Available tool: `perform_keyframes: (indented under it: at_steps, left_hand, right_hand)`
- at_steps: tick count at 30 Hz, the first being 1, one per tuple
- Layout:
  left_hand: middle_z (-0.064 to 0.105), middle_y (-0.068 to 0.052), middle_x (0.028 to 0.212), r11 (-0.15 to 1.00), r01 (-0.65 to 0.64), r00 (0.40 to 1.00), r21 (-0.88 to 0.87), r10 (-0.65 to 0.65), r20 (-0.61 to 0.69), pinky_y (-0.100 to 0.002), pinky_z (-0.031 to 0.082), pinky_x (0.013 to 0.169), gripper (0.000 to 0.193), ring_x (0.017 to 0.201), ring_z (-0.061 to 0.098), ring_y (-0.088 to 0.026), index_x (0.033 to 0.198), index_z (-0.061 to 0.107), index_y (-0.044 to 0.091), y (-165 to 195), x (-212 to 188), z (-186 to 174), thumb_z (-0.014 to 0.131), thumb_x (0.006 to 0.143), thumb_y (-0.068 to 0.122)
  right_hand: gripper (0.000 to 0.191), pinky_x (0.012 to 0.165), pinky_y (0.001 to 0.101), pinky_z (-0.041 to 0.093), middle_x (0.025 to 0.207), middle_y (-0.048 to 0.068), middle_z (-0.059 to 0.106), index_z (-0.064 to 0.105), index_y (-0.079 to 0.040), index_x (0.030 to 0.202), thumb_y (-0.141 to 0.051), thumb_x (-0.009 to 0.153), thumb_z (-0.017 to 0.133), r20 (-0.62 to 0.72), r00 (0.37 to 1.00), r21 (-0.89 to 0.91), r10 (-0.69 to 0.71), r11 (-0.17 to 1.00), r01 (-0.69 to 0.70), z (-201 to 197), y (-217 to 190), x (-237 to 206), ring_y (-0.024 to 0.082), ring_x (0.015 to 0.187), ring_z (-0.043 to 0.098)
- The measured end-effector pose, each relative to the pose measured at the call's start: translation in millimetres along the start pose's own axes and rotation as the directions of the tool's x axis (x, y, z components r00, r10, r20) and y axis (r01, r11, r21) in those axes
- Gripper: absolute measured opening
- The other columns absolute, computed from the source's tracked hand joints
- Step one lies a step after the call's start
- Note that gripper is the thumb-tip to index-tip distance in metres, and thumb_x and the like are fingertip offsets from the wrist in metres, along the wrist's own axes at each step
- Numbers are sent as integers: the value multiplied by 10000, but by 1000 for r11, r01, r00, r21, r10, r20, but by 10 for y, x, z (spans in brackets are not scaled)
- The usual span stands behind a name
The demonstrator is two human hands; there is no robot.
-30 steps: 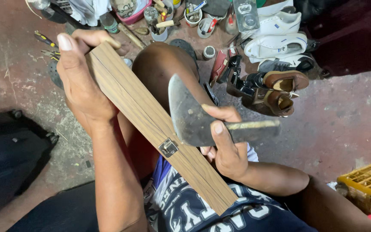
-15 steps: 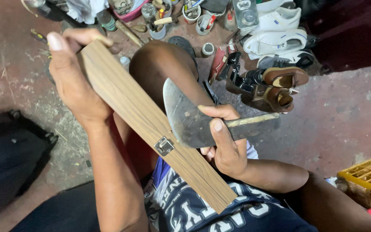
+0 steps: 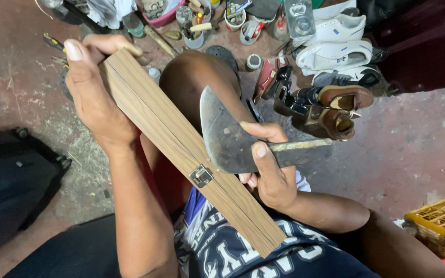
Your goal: The person sits on the floor and uses a curved blade to scrape and shape the edges of a rectangular wooden block. They repeatedly hold the block with one hand and draw the blade along its length to remove material.
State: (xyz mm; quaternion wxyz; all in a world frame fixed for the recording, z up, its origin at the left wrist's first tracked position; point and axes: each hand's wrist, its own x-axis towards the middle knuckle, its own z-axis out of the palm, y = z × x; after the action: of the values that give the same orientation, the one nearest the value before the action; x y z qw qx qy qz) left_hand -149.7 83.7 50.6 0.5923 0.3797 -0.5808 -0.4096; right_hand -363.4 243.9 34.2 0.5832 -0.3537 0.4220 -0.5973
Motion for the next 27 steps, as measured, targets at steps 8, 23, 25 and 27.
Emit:
perform_keyframes:
  at_steps: [8,23,25,27]
  left_hand:
    - [663,-135,921,1000,2,1000,20,-3,19,-285,440,761,731,800,563,-163,1043,632,-62,13,37,-72,256,1146,557]
    - [656,-126,892,999,38,999,-24,-39,-16,-280,421,704,730,747,546,-152,1039,640,-48,-17,17,-112,281,1156,577]
    - [656,-129,895,999,36,999,-37,-36,-13,-281,421,709,726,752,543,-152,1021,627,-46,-29,17,-109,281,1163,576]
    - [654,-130,893,999,27,1000,-27,-28,-8,-281,420,710,734,750,542,-153,1021,628,-49,-31,18,-112,276,1169,579]
  right_hand:
    - [404,493,228,393,723,50,578,447,-35,1414,-288,1102,486,9,990,106,144,984,-144,2,-47,29,71,561,464]
    - [419,567,240,443,891,139,645,434,10,1447,-264,1140,515,49,998,72,-51,996,47,-55,17,-22,101,642,540]
    - [417,578,236,449,902,134,649,440,12,1450,-261,1145,517,56,998,78,-43,996,38,-64,33,-18,100,658,552]
    - [414,565,236,458,944,132,644,444,10,1436,-262,1133,522,56,998,90,-39,995,34,-65,43,-17,106,672,566]
